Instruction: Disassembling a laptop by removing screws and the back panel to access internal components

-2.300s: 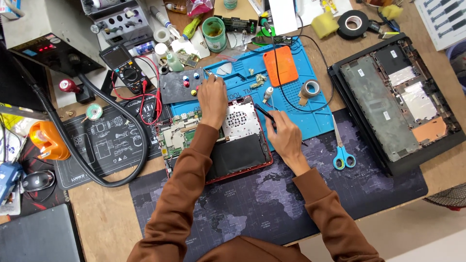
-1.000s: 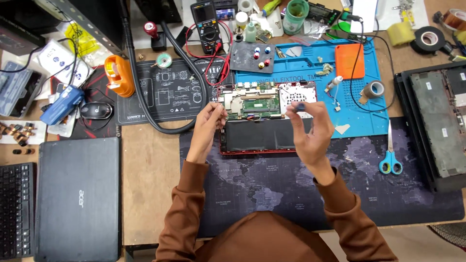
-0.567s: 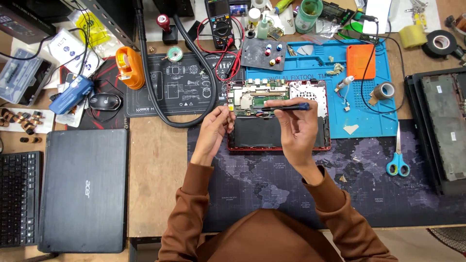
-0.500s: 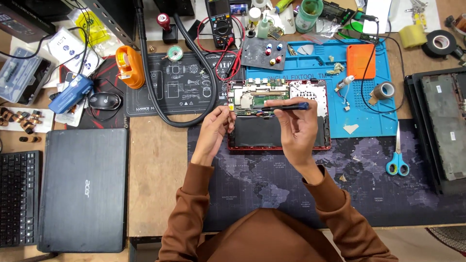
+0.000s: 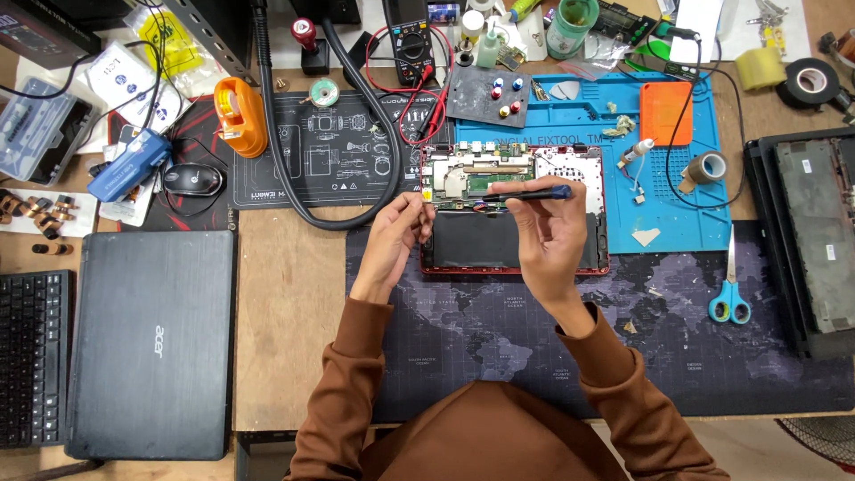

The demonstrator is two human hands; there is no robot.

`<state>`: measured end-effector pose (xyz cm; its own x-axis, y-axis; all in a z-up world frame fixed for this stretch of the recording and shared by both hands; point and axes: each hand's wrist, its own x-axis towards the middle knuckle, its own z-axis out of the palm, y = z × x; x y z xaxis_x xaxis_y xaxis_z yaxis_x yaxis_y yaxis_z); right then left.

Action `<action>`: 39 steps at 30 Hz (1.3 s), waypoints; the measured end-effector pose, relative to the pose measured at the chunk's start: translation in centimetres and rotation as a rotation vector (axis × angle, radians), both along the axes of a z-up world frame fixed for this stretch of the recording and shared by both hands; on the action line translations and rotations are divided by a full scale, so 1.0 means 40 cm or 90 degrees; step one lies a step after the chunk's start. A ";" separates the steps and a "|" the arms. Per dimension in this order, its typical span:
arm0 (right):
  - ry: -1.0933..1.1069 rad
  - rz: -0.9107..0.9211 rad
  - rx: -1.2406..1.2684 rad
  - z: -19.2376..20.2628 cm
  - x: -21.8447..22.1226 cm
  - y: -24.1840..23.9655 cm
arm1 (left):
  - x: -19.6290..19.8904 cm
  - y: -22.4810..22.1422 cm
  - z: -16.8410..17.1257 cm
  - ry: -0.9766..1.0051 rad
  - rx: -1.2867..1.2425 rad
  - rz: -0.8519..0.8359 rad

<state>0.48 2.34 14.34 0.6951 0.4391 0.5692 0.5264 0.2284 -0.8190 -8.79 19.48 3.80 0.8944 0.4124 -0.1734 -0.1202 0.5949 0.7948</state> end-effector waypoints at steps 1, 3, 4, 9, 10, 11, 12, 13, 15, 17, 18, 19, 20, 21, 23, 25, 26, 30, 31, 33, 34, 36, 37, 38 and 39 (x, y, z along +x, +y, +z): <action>0.001 0.000 -0.001 -0.003 0.000 0.000 | 0.000 0.000 0.000 0.001 -0.001 0.000; -0.006 -0.004 -0.001 -0.008 0.001 0.002 | -0.001 0.001 -0.001 0.002 0.001 0.003; -0.006 -0.004 -0.001 -0.019 0.003 0.001 | -0.001 -0.001 0.001 0.003 0.001 0.003; 0.069 -0.038 -0.014 -0.039 0.018 0.008 | 0.002 -0.011 -0.003 0.017 0.032 0.010; 0.068 -0.039 -0.013 -0.026 0.019 0.013 | -0.001 -0.014 0.006 0.016 0.033 0.010; 0.059 -0.029 -0.017 -0.014 0.019 0.019 | -0.004 -0.017 0.014 0.033 0.071 0.019; 0.050 -0.020 -0.020 -0.003 0.019 0.025 | -0.008 -0.020 0.022 0.050 0.109 0.028; 0.051 -0.020 -0.021 -0.003 0.018 0.030 | -0.007 -0.015 0.014 0.052 0.108 0.028; 0.039 0.009 -0.002 -0.004 0.016 0.040 | -0.004 -0.005 -0.003 0.133 0.348 0.101; 0.003 0.032 0.001 -0.023 0.025 0.055 | -0.009 -0.009 0.000 0.135 0.466 0.098; -0.033 0.055 0.004 -0.033 0.029 0.063 | -0.012 -0.011 0.002 0.135 0.585 0.094; -0.033 0.056 0.004 -0.039 0.031 0.066 | -0.014 -0.011 -0.018 0.136 0.585 0.095; -0.047 0.086 -0.021 -0.045 0.033 0.069 | -0.016 -0.010 -0.039 0.143 0.676 0.063; -0.061 0.116 -0.046 -0.051 0.033 0.073 | -0.020 -0.010 -0.059 0.149 0.767 0.029; -0.061 0.126 -0.060 -0.061 0.026 0.085 | -0.019 -0.004 -0.061 0.153 0.751 0.015; -0.061 0.134 -0.075 -0.073 0.021 0.094 | -0.017 0.001 -0.066 0.156 0.735 0.000; -0.061 0.134 -0.073 -0.080 0.019 0.098 | -0.017 0.002 -0.069 0.156 0.727 -0.006; -0.089 0.128 -0.068 -0.096 0.020 0.117 | -0.014 0.011 -0.079 0.162 0.726 -0.021; -0.088 0.129 -0.068 -0.098 0.019 0.120 | -0.014 0.011 -0.082 0.163 0.725 -0.021; -0.105 0.118 -0.079 -0.103 0.015 0.123 | -0.012 0.012 -0.087 0.158 0.714 -0.022; -0.105 0.118 -0.080 -0.110 0.018 0.124 | -0.015 0.013 -0.089 0.159 0.713 -0.022; -0.166 0.096 -0.084 -0.124 0.027 0.125 | -0.016 0.015 -0.091 0.156 0.701 -0.028; -0.167 0.097 -0.084 -0.126 0.033 0.125 | -0.015 0.015 -0.091 0.155 0.701 -0.027; -0.195 0.076 -0.086 -0.128 0.038 0.124 | -0.015 0.016 -0.091 0.152 0.694 -0.027; -0.222 0.054 -0.088 -0.130 0.043 0.124 | -0.016 0.017 -0.091 0.149 0.688 -0.028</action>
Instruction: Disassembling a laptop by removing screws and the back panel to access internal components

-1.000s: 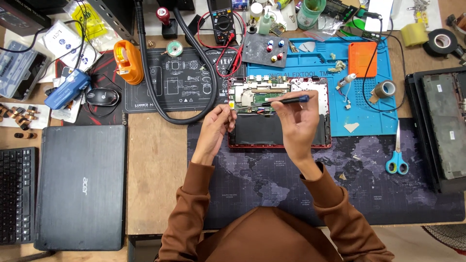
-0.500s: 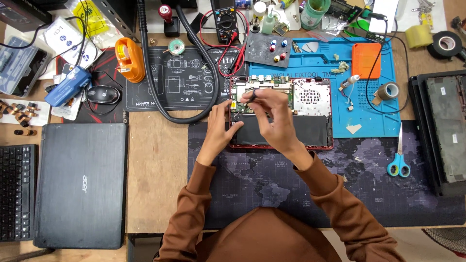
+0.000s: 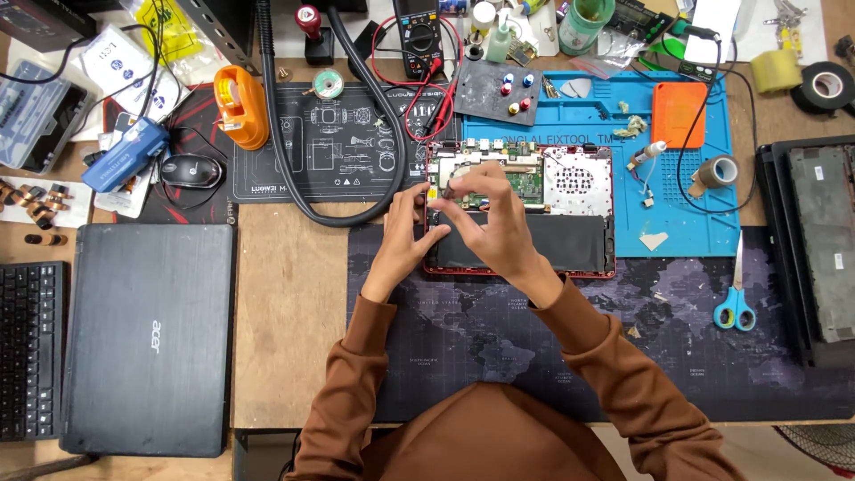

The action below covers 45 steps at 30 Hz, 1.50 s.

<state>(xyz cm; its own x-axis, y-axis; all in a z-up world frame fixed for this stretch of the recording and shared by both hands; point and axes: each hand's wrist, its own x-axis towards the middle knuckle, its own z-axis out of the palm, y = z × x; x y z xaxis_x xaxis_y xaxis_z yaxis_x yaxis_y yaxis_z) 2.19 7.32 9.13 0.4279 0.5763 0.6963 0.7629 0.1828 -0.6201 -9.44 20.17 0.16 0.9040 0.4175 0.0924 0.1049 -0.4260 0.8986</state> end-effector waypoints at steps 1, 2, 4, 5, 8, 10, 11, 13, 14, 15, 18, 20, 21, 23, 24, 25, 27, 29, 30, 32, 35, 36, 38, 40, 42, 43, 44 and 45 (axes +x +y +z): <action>0.000 0.000 0.000 0.035 -0.008 0.006 | 0.000 -0.001 0.007 0.000 0.000 0.000; 0.014 0.024 0.015 0.071 -0.016 0.013 | 0.000 -0.002 0.015 0.002 -0.009 -0.003; 0.028 0.050 0.030 0.079 -0.020 0.016 | 0.000 -0.001 0.015 0.004 -0.020 -0.004; 0.049 0.029 0.025 0.053 -0.016 0.012 | 0.001 0.001 0.007 0.015 -0.009 -0.010; 0.066 -0.002 0.024 0.008 -0.002 0.003 | 0.003 0.004 -0.018 0.029 0.010 -0.016; 0.062 -0.009 0.028 0.011 -0.001 0.004 | 0.002 0.005 -0.024 0.031 0.017 -0.014; 0.079 0.012 0.034 0.023 -0.004 0.007 | 0.002 0.006 -0.020 0.031 0.014 -0.016; 0.097 0.032 0.039 0.046 -0.015 0.011 | 0.001 0.003 -0.003 0.030 0.010 -0.019; 0.101 0.024 0.030 0.056 -0.023 0.013 | -0.001 0.001 0.010 0.023 0.002 -0.019; 0.105 0.016 0.022 0.067 -0.031 0.014 | -0.003 -0.002 0.023 0.015 -0.006 -0.018; 0.032 -0.018 0.011 0.000 -0.001 -0.006 | -0.004 0.001 0.001 0.022 0.001 -0.015; 0.025 -0.004 0.009 0.063 -0.016 0.002 | -0.002 0.001 0.001 0.021 -0.003 -0.017; 0.018 0.011 0.008 0.095 -0.023 0.008 | -0.001 0.002 0.001 0.020 -0.008 -0.017; 0.060 0.013 0.016 0.078 -0.027 0.014 | 0.000 0.003 0.000 0.018 -0.003 -0.013; 0.102 0.011 0.025 0.069 -0.029 0.014 | 0.001 0.003 0.000 0.016 0.002 -0.014; 0.103 0.010 0.025 0.048 -0.018 0.009 | -0.002 0.002 0.000 0.016 0.002 -0.015; 0.044 -0.016 0.025 0.007 0.005 0.000 | -0.003 0.002 0.001 0.025 -0.008 -0.017; 0.065 0.022 0.025 0.073 -0.016 0.016 | 0.000 0.004 0.001 0.020 -0.006 -0.017; 0.087 0.061 0.024 0.106 -0.026 0.022 | 0.000 0.003 0.000 0.017 -0.007 -0.016; 0.094 0.040 0.024 0.099 -0.022 0.020 | 0.000 0.003 0.005 0.016 -0.005 -0.016; 0.071 -0.001 0.028 0.056 -0.002 0.012 | 0.002 0.005 -0.008 0.018 -0.001 -0.019; 0.041 -0.019 0.032 0.037 0.007 0.009 | 0.003 0.006 -0.016 0.020 -0.001 -0.018; 0.077 0.022 0.009 0.101 -0.019 0.015 | 0.003 0.004 -0.008 0.019 -0.002 -0.016; 0.114 0.063 -0.016 0.116 -0.024 0.015 | 0.001 0.003 -0.003 0.019 -0.005 -0.015; 0.129 0.034 -0.027 0.081 -0.006 0.007 | 0.002 0.003 0.001 0.018 -0.007 -0.014; 0.130 0.033 -0.027 0.081 -0.004 0.006 | 0.002 0.003 0.001 0.018 -0.007 -0.015; 0.114 0.031 -0.040 0.080 -0.001 0.006 | 0.003 0.003 0.001 0.020 -0.001 -0.017; 0.098 0.030 -0.053 0.080 0.002 0.006 | 0.003 0.004 0.002 0.023 0.005 -0.019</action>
<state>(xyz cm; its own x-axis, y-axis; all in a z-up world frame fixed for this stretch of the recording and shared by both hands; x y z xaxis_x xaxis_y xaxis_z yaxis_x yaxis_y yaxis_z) 2.26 7.57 12.31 0.4967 0.6513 0.5736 0.6502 0.1586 -0.7431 -9.31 20.34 0.23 0.9186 0.3903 0.0626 0.1246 -0.4362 0.8912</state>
